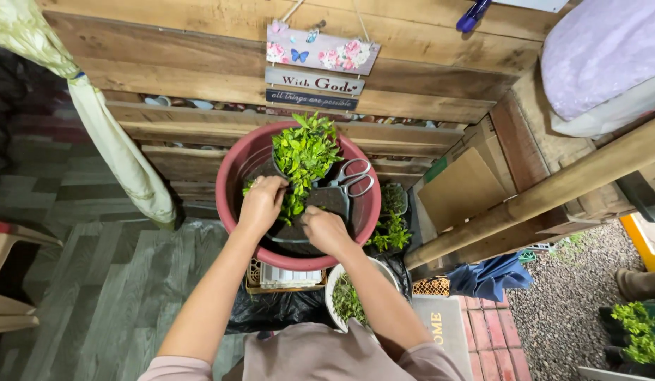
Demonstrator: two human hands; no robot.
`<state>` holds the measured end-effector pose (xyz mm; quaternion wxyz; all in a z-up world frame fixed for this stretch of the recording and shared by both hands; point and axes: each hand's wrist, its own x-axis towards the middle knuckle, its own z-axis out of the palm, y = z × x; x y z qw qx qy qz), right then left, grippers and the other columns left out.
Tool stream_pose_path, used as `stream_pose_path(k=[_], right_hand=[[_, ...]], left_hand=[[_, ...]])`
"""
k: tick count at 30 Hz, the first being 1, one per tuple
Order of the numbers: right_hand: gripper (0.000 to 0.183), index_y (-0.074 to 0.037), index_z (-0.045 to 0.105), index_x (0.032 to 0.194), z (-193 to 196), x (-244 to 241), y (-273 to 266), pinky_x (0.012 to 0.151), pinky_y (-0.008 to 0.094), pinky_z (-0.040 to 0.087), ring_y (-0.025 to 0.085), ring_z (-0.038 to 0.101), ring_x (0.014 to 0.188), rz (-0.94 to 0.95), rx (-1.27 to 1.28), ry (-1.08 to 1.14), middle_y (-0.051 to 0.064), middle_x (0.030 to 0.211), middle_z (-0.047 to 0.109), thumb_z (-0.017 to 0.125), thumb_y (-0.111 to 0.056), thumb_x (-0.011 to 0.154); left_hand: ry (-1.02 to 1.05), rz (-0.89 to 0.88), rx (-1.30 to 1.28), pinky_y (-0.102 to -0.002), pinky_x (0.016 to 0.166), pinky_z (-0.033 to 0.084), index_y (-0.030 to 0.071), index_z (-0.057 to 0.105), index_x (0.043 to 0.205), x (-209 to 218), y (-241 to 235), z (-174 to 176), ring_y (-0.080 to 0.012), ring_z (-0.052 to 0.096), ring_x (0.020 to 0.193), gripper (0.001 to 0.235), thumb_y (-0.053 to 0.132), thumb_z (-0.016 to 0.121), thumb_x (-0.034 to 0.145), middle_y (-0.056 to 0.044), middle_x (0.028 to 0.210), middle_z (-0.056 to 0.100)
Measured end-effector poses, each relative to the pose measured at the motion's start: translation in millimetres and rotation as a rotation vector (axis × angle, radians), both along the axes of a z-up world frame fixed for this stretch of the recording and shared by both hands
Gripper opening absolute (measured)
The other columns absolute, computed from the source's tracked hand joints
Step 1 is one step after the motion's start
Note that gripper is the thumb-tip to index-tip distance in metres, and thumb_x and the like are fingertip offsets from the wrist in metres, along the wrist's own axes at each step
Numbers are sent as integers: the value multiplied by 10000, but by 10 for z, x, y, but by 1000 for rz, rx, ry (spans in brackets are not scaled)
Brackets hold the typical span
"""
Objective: Pruning and cleaning small green plants in a pot.
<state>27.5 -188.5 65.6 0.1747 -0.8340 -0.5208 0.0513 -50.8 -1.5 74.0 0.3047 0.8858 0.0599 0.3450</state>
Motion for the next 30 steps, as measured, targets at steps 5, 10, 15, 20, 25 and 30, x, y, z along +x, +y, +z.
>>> stream_pose_path(k=[5, 10, 15, 20, 25, 30], right_hand=[[176, -30, 667, 902, 106, -23, 15, 750, 484, 540, 361, 666, 904, -2, 79, 22, 123, 952, 622, 716, -168, 804], [167, -45, 665, 927, 134, -27, -9, 745, 483, 539, 360, 664, 896, -33, 122, 55, 127, 958, 608, 715, -163, 821], [247, -21, 611, 958, 251, -68, 26, 721, 471, 542, 358, 673, 837, -170, 253, 207, 122, 947, 627, 714, -195, 817], [212, -27, 644, 956, 11, 52, 39, 769, 489, 547, 387, 675, 905, -113, 159, 190, 152, 998, 676, 708, -194, 842], [242, -44, 682, 1040, -11, 88, 23, 818, 499, 552, 409, 665, 953, -68, 221, 206, 166, 1088, 694, 690, -179, 840], [213, -11, 649, 947, -104, 130, 22, 785, 510, 544, 412, 662, 934, -77, 157, 166, 169, 1019, 678, 696, -200, 862]], left_hand=[[83, 6, 37, -465, 853, 518, 47, 680, 990, 32, -10, -19, -369, 643, 937, 198, 54, 745, 803, -140, 953, 711], [43, 28, 14, -468, 886, 512, 63, 690, 975, 68, 3, -6, -368, 633, 952, 156, 81, 751, 832, -136, 984, 706], [-19, 160, -66, -475, 883, 505, 95, 740, 985, 297, -59, 124, -373, 605, 985, 144, 61, 738, 845, -142, 970, 663], [-86, 74, 17, -473, 876, 516, 134, 776, 1076, 891, -248, 345, -371, 600, 1009, 296, 29, 677, 816, -163, 1001, 651], [-39, 104, 268, -479, 818, 530, 155, 797, 1035, 1547, -235, 176, -417, 606, 1001, 342, 26, 649, 755, -231, 1035, 647], [171, 87, 248, -493, 813, 555, 81, 708, 832, 1661, -180, 148, -386, 668, 972, 39, 114, 707, 812, -165, 965, 677]])
